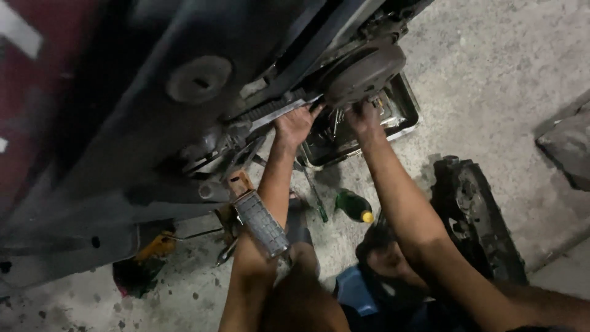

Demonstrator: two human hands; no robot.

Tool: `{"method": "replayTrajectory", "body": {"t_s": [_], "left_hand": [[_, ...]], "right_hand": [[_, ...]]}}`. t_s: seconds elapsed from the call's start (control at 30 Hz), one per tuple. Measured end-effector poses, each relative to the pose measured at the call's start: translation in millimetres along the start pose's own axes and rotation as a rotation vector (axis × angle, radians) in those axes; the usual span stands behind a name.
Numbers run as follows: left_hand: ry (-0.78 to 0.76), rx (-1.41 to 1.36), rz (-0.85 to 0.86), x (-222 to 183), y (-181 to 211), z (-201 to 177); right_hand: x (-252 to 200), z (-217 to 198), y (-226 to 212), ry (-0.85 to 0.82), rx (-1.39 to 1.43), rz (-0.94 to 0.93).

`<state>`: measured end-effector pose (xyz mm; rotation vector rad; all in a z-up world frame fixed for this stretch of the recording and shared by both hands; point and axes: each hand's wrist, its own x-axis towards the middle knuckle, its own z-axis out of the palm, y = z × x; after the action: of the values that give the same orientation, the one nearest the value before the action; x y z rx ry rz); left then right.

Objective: Cleaning the internal components and casing of a motorcycle engine using a small brush and solvent from a tray.

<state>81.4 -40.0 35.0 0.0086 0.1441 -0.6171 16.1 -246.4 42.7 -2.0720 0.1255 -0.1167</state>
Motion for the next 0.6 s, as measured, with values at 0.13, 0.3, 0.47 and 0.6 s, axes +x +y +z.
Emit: {"method": "replayTrajectory", "body": {"t_s": [0.13, 0.3, 0.47, 0.6], "left_hand": [[0.038, 0.014, 0.007, 5, 5, -21], [0.07, 0.054, 0.044, -12, 5, 12], [0.05, 0.049, 0.052, -4, 5, -16], [0.023, 0.08, 0.073, 5, 8, -29]], "right_hand": [[8, 7, -10, 0.005, 0.177, 0.045], [12, 3, -12, -0.001, 0.357, 0.089], [12, 7, -5, -0.017, 0.589, 0.186], [12, 10, -3, -0.041, 0.71, 0.233]]}}
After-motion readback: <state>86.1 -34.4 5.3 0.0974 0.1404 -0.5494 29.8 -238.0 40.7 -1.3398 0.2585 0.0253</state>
